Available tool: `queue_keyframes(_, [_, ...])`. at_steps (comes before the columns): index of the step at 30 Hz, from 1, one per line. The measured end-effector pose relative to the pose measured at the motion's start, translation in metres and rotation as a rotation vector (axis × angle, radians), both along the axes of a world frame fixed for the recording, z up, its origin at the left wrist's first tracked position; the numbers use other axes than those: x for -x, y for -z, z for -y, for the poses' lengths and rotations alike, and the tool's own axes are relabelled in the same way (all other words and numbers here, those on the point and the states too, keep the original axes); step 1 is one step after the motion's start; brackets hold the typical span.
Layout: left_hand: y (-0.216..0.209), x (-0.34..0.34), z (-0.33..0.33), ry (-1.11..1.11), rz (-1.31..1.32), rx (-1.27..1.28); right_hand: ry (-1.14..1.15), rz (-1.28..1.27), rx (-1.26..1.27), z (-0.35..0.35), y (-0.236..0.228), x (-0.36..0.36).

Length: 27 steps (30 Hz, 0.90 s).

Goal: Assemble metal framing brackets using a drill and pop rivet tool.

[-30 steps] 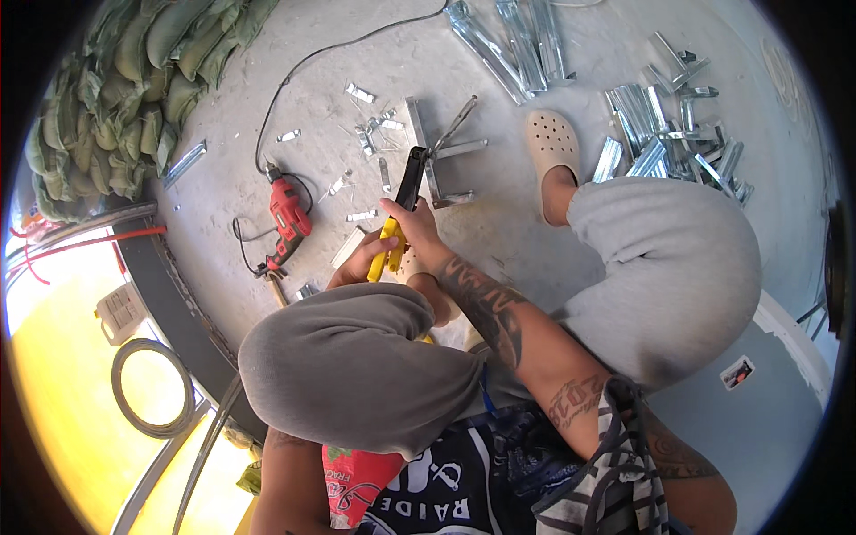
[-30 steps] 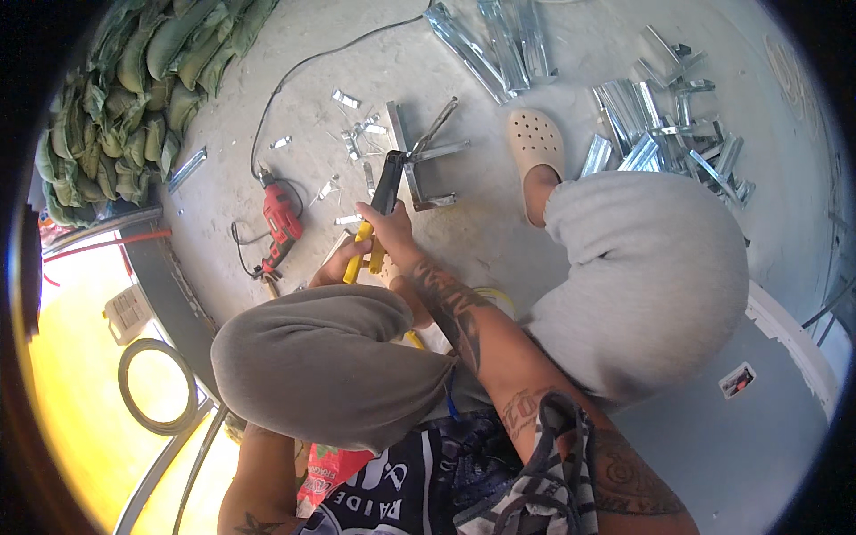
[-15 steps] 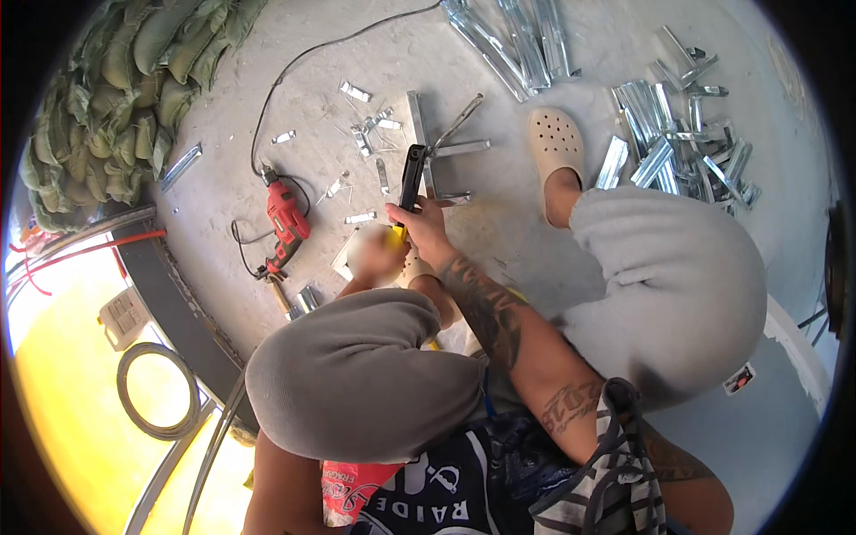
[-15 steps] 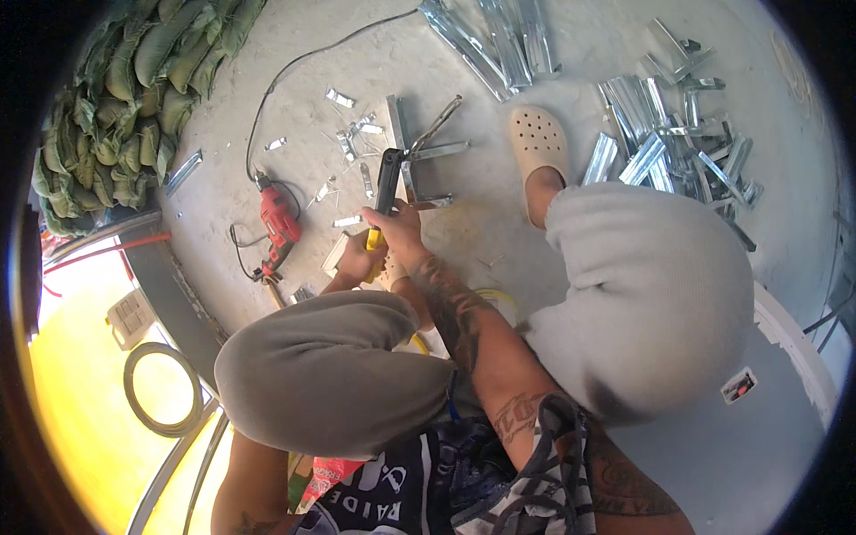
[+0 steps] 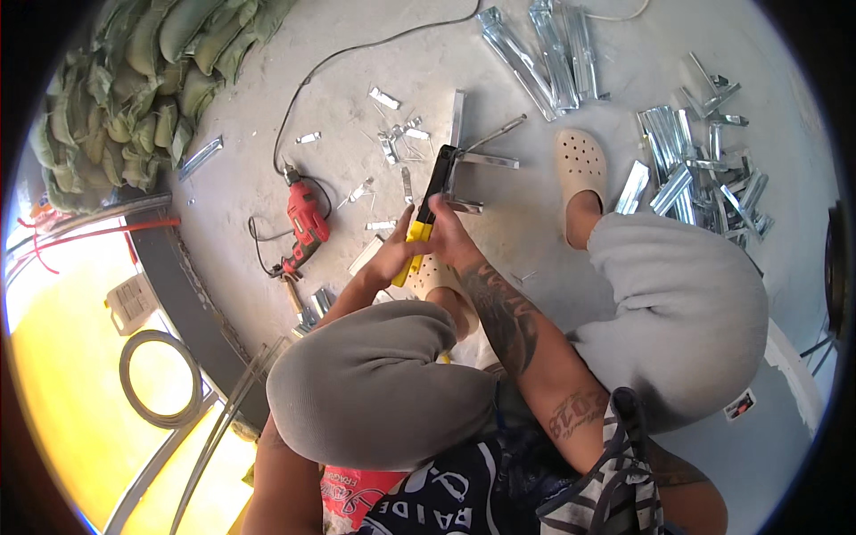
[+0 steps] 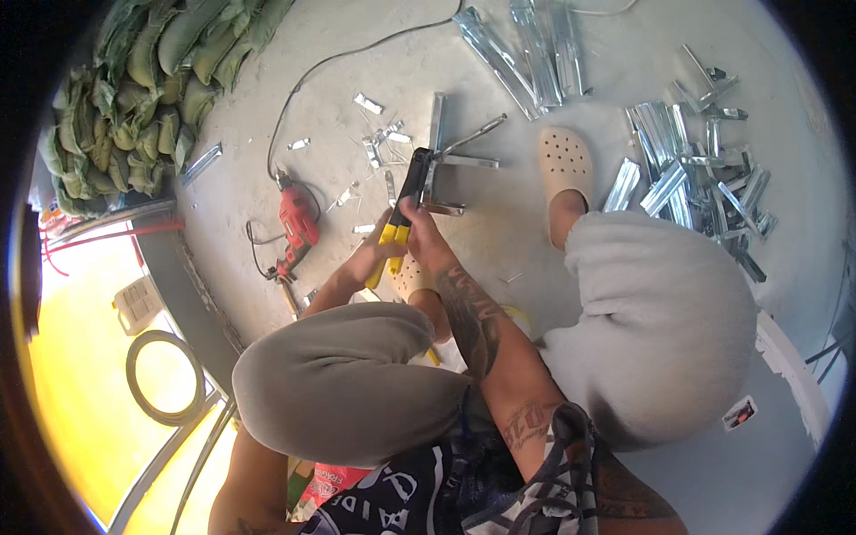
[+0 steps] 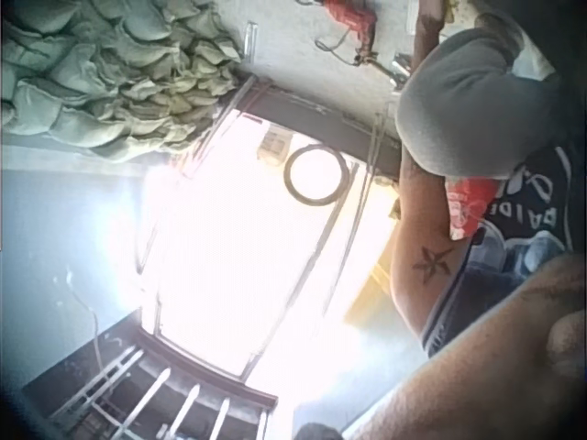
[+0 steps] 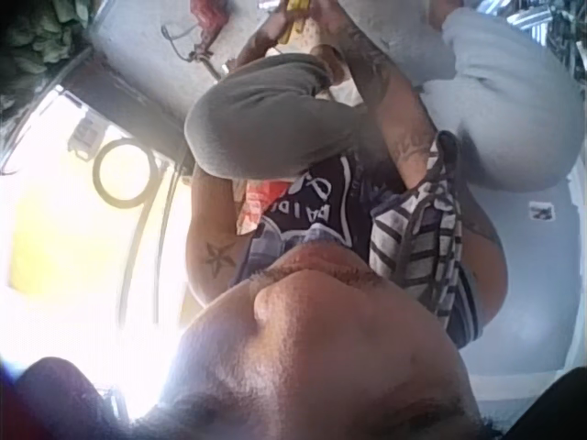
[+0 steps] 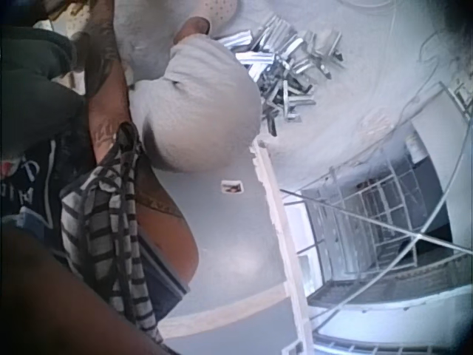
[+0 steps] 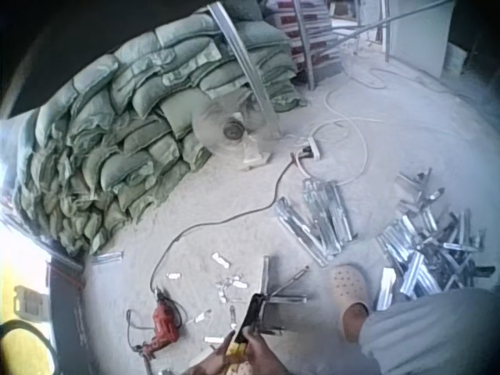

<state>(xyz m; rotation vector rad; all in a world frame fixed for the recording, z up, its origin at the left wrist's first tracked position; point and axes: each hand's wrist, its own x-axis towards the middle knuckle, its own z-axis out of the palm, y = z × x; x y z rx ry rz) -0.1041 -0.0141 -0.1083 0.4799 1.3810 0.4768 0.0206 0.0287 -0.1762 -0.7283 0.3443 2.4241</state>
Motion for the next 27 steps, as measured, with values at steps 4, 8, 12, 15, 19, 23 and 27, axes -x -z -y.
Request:
queue_keyframes(4, [0.026, -0.016, 0.017, -0.002, -0.286, -0.06, 0.013, 0.246, -0.138, -0.001, -0.007, -0.012])
queue_keyframes(8, [0.036, -0.017, 0.017, 0.075, -0.478, -0.135, -0.039, 0.308, -0.201, 0.0, 0.011, -0.006])
queue_keyframes(12, [-0.001, -0.026, -0.017, 0.266, -0.387, -0.009, 0.062, 0.21, -0.01, 0.0, 0.051, -0.027])
queue_keyframes(15, [-0.086, -0.029, -0.055, 0.101, -0.057, 0.001, 0.129, 0.203, -0.142, 0.002, 0.055, -0.021])
queue_keyframes(19, [-0.015, 0.003, -0.009, -0.016, 0.062, 0.068, 0.091, -0.105, -0.053, -0.015, -0.015, -0.009])
queue_keyframes(23, [0.006, -0.014, -0.012, 0.052, -0.099, -0.063, -0.008, 0.268, -0.216, -0.022, -0.002, -0.018])
queue_keyframes(27, [0.02, -0.028, 0.003, 0.026, -0.186, 0.047, -0.058, 0.398, -0.229, -0.024, 0.001, -0.026])
